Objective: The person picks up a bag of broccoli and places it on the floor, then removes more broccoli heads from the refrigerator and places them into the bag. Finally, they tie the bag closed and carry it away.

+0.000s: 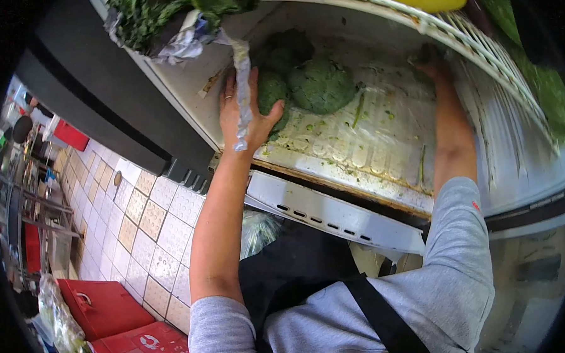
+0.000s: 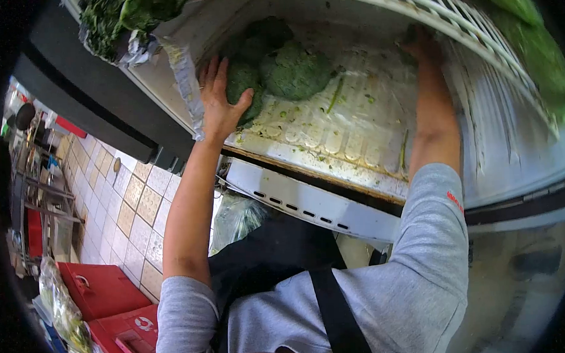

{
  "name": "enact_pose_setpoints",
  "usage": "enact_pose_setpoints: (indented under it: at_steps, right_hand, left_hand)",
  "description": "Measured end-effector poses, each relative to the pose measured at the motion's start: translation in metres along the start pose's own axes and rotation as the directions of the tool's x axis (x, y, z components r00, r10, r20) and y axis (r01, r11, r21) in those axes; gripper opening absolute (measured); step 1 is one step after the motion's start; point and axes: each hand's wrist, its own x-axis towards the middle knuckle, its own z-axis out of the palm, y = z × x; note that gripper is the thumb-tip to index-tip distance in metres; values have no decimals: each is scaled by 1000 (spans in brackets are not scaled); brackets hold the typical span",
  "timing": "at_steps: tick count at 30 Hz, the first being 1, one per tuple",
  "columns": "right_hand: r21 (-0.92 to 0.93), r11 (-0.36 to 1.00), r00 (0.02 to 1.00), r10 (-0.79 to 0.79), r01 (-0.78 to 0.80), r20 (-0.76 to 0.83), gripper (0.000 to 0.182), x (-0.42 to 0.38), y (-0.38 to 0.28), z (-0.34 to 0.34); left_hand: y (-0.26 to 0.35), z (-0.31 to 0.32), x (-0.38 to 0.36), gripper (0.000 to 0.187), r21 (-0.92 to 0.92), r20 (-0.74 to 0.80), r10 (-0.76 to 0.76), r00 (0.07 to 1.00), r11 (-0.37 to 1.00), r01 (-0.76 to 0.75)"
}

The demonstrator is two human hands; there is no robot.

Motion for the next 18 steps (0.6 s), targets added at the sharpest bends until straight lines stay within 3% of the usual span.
enact_pose_setpoints:
  at_steps: [1,2,4,8,10,11,13,14,15,16,17,18]
  right_hand:
    - [79,996,999,-28,31,-35,87,-7,10,8]
    - [28,997,995,71,-69,-77,80,-16,0,7]
    - [-57,998,979,-28,17,-204,74,-27,-12,4]
    - [-78,997,989,-3,-9,-150,69,-45,-64,-54]
    - [109,991,989,-69,83,-129,68,-46,-78,-65]
    - [110,990,989,-69,84,-134,68,-50,-85,-70]
    - [291,944,984,-118,154,-136,67,-56,-99,-82]
    - [290,944,983,-122,159,-140,67,-57,-104,-86]
    - [455,882,992,-122,121,-26,67,-56,-109,-90]
    - [601,797,986,-144,62,89,67,-58,-117,-96]
    - [600,797,985,-152,70,86,67,-61,-125,-102]
    - [700,714,982,-118,-20,148,67,-67,-135,-111]
  left_hand:
    - [-1,1,0,74,-10,12,-21,1000,1000,21]
    - [-2,0,0,74,-4,2,-35,999,999,35]
    - [-3,1,-1,73,-40,11,-8,1000,999,9]
    - [1,4,2,75,-13,6,11,1000,1000,-11]
    - [9,0,7,70,85,52,83,995,993,-87]
    - [19,2,10,70,87,47,85,995,992,-89]
    - [60,7,22,63,254,243,250,937,916,-310]
    - [77,16,25,75,267,258,272,927,902,-339]
    - [91,25,27,89,279,273,291,917,888,-365]
    - [97,37,28,89,281,269,285,920,891,-357]
    - [101,47,30,86,284,316,204,927,911,-297]
    - [101,51,31,83,292,362,124,924,926,-238]
